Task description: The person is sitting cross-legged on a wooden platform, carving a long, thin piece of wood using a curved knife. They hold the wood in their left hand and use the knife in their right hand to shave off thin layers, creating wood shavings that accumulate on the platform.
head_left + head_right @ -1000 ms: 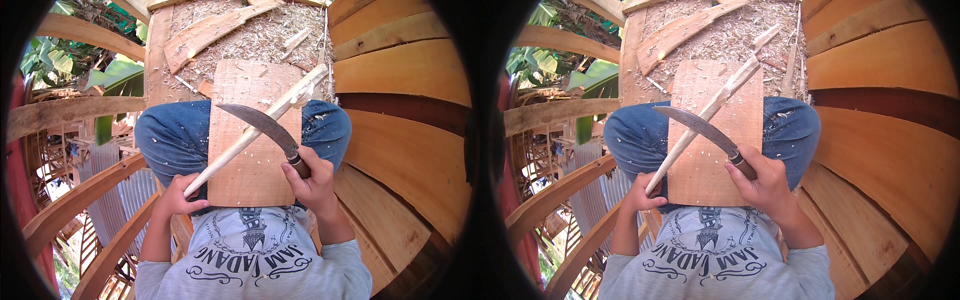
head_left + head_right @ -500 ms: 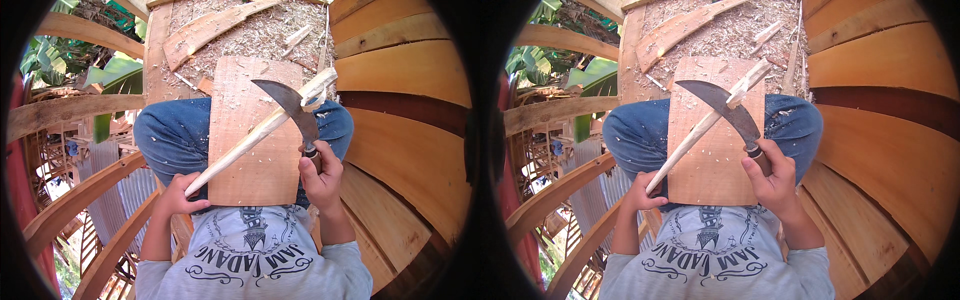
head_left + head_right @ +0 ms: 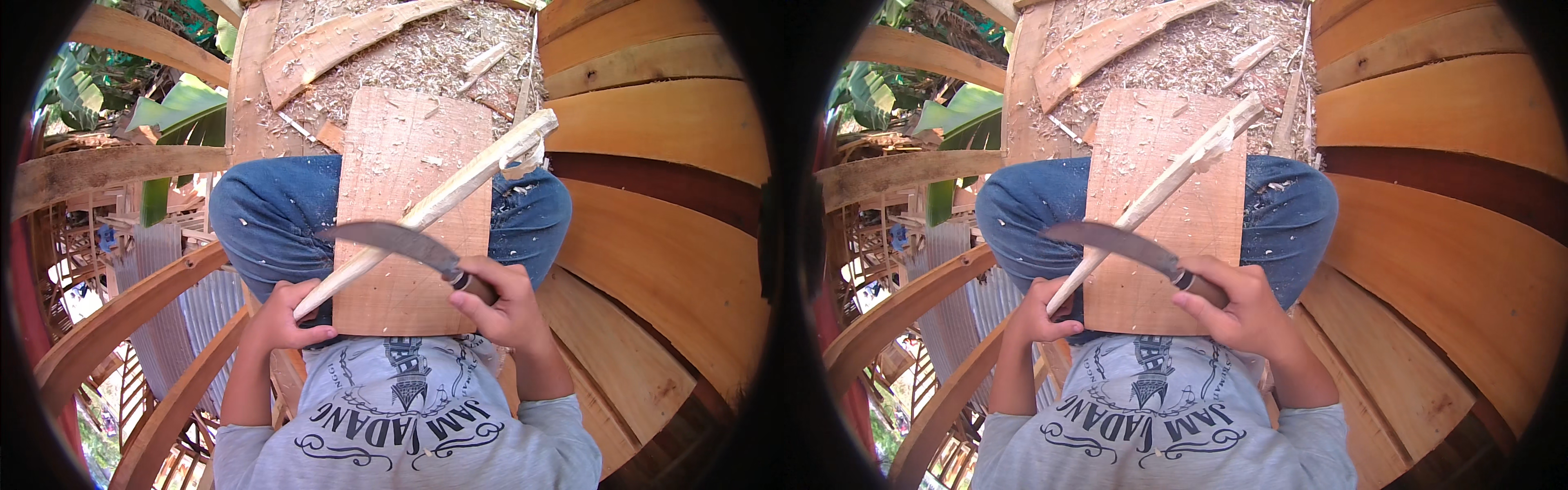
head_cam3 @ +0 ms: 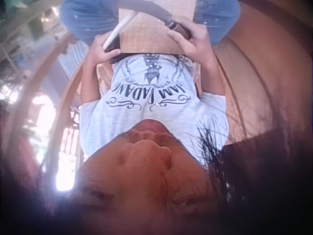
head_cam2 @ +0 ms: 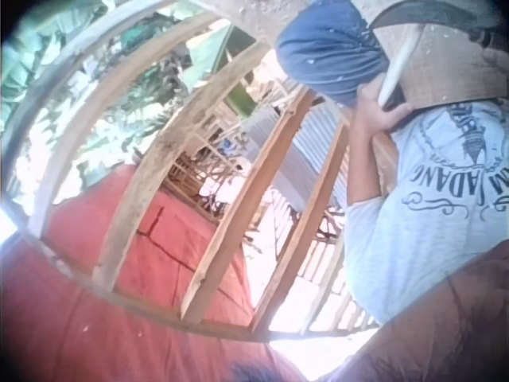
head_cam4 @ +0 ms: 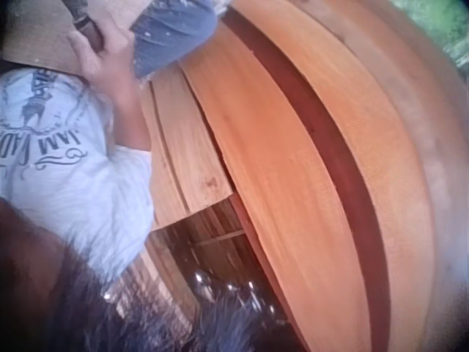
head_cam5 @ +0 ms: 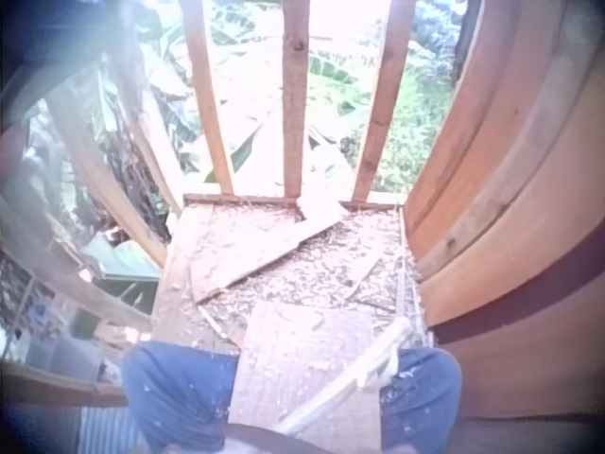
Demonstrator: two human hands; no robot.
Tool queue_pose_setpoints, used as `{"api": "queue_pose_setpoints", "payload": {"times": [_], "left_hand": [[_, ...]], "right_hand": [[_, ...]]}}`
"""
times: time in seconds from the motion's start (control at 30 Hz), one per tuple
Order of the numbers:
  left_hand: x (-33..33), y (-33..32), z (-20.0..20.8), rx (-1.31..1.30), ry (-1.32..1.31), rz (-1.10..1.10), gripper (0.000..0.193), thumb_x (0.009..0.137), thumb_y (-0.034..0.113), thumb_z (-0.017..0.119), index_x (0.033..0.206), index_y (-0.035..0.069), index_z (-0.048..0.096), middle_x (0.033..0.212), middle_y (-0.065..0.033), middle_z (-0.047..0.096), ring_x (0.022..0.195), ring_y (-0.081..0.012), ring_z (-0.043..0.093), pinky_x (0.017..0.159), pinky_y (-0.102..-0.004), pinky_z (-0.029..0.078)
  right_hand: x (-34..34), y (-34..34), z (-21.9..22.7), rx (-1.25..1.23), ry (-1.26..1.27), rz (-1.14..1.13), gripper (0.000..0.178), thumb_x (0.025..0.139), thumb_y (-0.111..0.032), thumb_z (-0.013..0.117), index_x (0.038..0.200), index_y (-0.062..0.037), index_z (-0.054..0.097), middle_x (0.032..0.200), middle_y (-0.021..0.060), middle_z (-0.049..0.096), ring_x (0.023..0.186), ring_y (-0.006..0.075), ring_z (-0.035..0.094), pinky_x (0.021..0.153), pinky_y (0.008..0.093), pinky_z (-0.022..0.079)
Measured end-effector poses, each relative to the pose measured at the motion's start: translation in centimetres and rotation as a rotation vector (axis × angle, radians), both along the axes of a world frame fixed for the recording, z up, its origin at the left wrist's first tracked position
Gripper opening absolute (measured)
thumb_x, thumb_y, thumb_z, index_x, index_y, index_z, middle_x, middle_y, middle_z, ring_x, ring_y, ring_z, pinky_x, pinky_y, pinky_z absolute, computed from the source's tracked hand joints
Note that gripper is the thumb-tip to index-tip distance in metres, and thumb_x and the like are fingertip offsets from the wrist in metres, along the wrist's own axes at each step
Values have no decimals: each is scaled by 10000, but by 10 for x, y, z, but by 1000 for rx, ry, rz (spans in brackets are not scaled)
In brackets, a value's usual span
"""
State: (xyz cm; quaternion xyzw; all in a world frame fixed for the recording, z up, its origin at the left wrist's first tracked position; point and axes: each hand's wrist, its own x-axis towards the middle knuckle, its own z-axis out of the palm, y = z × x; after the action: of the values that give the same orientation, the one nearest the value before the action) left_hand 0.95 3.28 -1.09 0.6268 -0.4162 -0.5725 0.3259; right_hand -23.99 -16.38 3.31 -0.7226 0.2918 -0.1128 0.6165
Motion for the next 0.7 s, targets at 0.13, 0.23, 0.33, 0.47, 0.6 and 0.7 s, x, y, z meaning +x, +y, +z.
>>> {"api": "queue_pose_setpoints", "payload": {"times": [0.13, 0.23, 0.33, 0.47, 0.6, 0.7], "left_hand": [[0, -2, -3, -11, -19, -11, 421, 637, 331, 790, 806, 13, 572, 525, -10, 419, 450, -106, 400, 442, -256, 305], [3, -1, -3, -3, -7, -19, 423, 639, 334, 793, 804, 14, 568, 525, -14, 422, 453, -109, 402, 443, -260, 306], [4, 2, -5, -7, -6, -20, 424, 640, 335, 794, 802, 17, 564, 523, -15, 420, 453, -111, 402, 442, -263, 305], [2, 0, -4, -34, -20, -13, 420, 643, 338, 792, 791, 23, 558, 517, -13, 419, 447, -118, 398, 440, -264, 304], [5, -4, -4, -15, -10, -38, 417, 642, 337, 793, 754, 30, 534, 514, -18, 423, 441, -129, 408, 440, -267, 308], [4, 3, -6, -21, -22, -30, 420, 643, 336, 792, 734, 32, 517, 508, -21, 423, 438, -136, 415, 440, -271, 312]], "right_hand": [[-8, -3, -11, 85, -68, -432, 210, 869, -140, 631, 992, 27, 598, 632, -23, 561, 531, 22, 445, 502, 174, 337], [-4, 15, -11, 65, 6, -225, 193, 839, -107, 653, 982, 14, 604, 675, 7, 602, 541, 37, 480, 505, 190, 359], [3, 12, -9, -14, 5, 12, 204, 827, -95, 661, 991, 8, 601, 682, 16, 608, 529, 49, 493, 497, 197, 357], [-13, -7, -3, 377, -72, -486, 241, 811, -79, 667, 1017, 29, 604, 685, 48, 605, 579, 106, 573, 535, 220, 416], [1, 8, -8, -46, -69, -72, 208, 879, -132, 594, 990, 44, 592, 533, -7, 499, 425, 39, 428, 408, 186, 307], [-9, -6, -5, 150, -90, -337, 228, 849, -106, 627, 1010, 52, 597, 624, 2, 566, 502, 49, 475, 492, 184, 358]]}}
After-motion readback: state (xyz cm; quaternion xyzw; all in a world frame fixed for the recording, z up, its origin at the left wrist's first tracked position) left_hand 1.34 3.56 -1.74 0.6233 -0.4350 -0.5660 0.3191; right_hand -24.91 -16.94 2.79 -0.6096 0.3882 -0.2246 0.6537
